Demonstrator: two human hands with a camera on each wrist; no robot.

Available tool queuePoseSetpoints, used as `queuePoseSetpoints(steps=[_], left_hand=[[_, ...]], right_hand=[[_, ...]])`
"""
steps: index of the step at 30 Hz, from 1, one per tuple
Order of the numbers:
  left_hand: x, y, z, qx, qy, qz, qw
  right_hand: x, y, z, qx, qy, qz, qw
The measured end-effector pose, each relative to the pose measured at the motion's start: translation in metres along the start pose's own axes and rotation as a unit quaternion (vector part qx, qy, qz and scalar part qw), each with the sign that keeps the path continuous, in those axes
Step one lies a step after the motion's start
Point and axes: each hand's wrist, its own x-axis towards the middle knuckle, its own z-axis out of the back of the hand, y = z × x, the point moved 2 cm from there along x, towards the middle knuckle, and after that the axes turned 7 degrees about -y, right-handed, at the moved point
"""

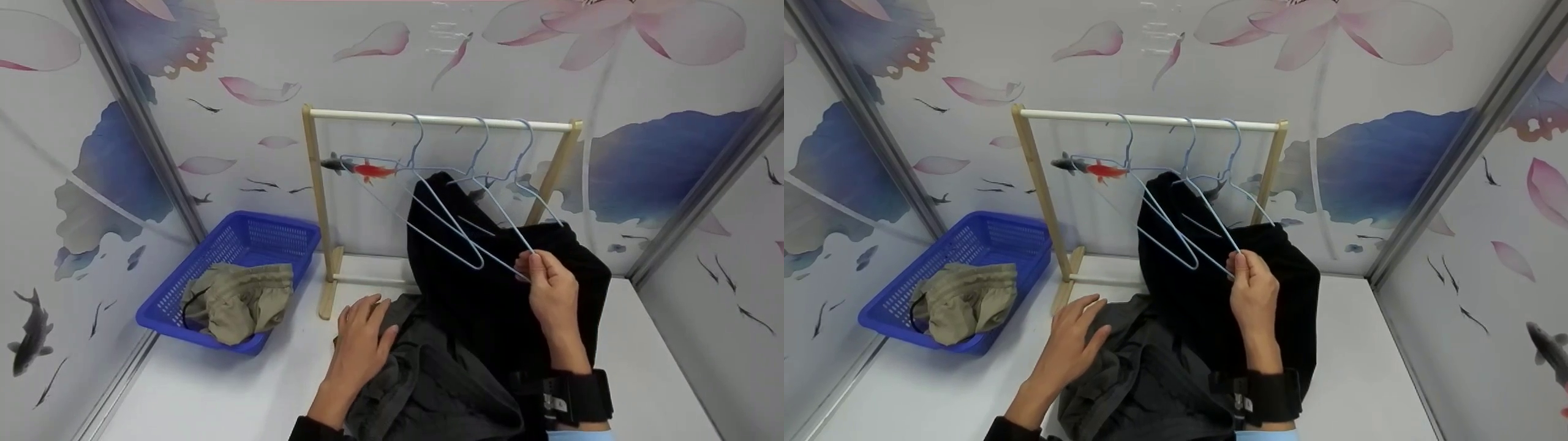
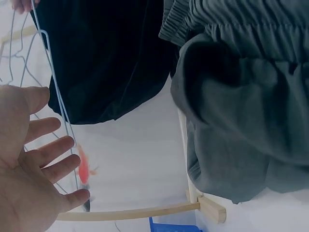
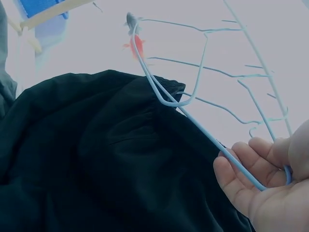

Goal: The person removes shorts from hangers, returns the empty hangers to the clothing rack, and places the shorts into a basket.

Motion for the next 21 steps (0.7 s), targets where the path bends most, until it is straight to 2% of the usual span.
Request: queuePoseSetpoints(steps=[4,10,12,15,21], left_hand=[[-0.005,-0.007,-0.004,-0.001,0.001,0.005,1.0000],[-0.012,-0.024,-0.009,0.009,0.017,0.032,0.9993],[-0.014,-0.029,-0.010,0.013,0.029,0.040,0.9987],[-0.018,-0.035,-0.013,0.016,0.048,0.056,0.9971],[-0.023,-0.042,-0.022,0.013,0.105,0.116,0.9877]], right_hand=[[-0.004,-0.003,0.001,-0.003,0.016,-0.005,1.000],[-0.012,-0.033,0.007,-0.080,0.028,-0.011,0.996],[-0.015,-0.045,0.010,-0.092,0.032,-0.011,0.995],[-0.022,-0.050,0.011,-0.113,0.041,-0.003,0.993],[-0.035,-0.058,0.012,-0.131,0.059,0.002,0.990]])
